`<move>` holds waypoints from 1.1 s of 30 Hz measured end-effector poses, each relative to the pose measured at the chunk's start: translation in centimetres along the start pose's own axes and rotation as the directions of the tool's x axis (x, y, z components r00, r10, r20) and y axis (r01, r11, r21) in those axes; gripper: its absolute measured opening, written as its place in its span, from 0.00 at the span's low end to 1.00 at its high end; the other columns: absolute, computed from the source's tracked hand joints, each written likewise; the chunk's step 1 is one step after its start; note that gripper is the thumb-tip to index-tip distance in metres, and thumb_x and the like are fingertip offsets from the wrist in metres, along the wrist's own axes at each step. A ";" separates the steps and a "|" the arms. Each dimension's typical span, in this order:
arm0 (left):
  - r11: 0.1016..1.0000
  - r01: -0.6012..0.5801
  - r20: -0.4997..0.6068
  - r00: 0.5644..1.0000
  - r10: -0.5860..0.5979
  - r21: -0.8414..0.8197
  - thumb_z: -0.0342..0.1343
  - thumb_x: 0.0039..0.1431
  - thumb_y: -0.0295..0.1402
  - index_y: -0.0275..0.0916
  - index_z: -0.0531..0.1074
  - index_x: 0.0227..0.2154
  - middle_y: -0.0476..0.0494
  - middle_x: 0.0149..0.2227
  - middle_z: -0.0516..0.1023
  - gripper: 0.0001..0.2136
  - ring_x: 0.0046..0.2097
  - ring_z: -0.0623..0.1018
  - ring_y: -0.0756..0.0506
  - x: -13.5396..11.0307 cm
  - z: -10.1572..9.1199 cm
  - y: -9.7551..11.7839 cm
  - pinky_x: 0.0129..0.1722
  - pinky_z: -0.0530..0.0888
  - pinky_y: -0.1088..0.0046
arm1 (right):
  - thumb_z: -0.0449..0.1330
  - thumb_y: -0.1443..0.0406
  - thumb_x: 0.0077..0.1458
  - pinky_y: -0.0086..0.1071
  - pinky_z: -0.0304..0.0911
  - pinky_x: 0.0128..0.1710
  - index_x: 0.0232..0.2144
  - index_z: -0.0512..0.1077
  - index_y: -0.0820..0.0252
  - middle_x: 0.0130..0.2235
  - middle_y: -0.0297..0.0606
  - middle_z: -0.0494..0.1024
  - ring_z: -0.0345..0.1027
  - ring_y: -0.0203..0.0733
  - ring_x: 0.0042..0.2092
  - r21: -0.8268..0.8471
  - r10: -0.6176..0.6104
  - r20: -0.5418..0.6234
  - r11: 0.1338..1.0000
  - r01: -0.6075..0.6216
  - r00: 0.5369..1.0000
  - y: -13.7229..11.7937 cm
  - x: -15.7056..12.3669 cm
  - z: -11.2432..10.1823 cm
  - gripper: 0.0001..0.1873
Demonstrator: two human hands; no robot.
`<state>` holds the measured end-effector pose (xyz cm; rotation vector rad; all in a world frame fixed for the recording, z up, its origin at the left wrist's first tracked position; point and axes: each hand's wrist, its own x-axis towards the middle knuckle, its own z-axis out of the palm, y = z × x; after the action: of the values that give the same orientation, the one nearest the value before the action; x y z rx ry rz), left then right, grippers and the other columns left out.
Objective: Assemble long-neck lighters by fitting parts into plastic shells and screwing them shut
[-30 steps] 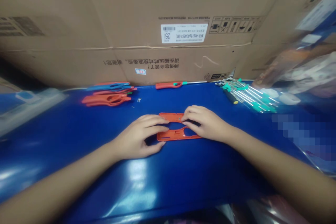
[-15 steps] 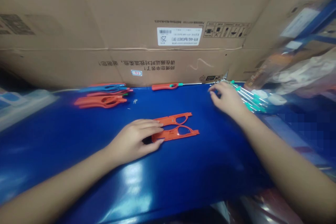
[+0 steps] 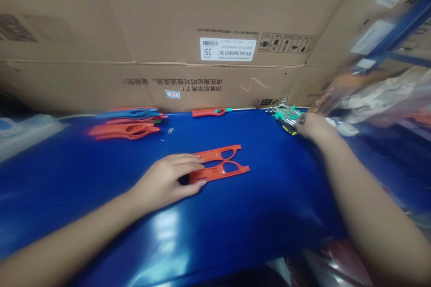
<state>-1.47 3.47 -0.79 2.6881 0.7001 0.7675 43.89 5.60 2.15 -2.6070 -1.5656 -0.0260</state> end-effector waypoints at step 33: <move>0.999 -0.035 -0.019 0.999 0.036 0.034 0.63 0.61 0.38 0.42 0.80 0.45 0.46 0.46 0.85 0.11 0.48 0.83 0.42 0.2 0.0 -0.3 0.51 0.80 0.63 | 0.57 0.61 0.57 0.39 0.64 0.38 0.38 0.68 0.56 0.38 0.45 0.77 0.72 0.52 0.41 0.276 0.146 -0.323 0.960 -0.054 0.935 -2.0 -1.9 -1.2 0.07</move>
<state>-1.44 3.80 -0.83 2.7333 0.6774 0.7989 41.24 4.76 3.42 -2.3194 -1.2234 -0.2320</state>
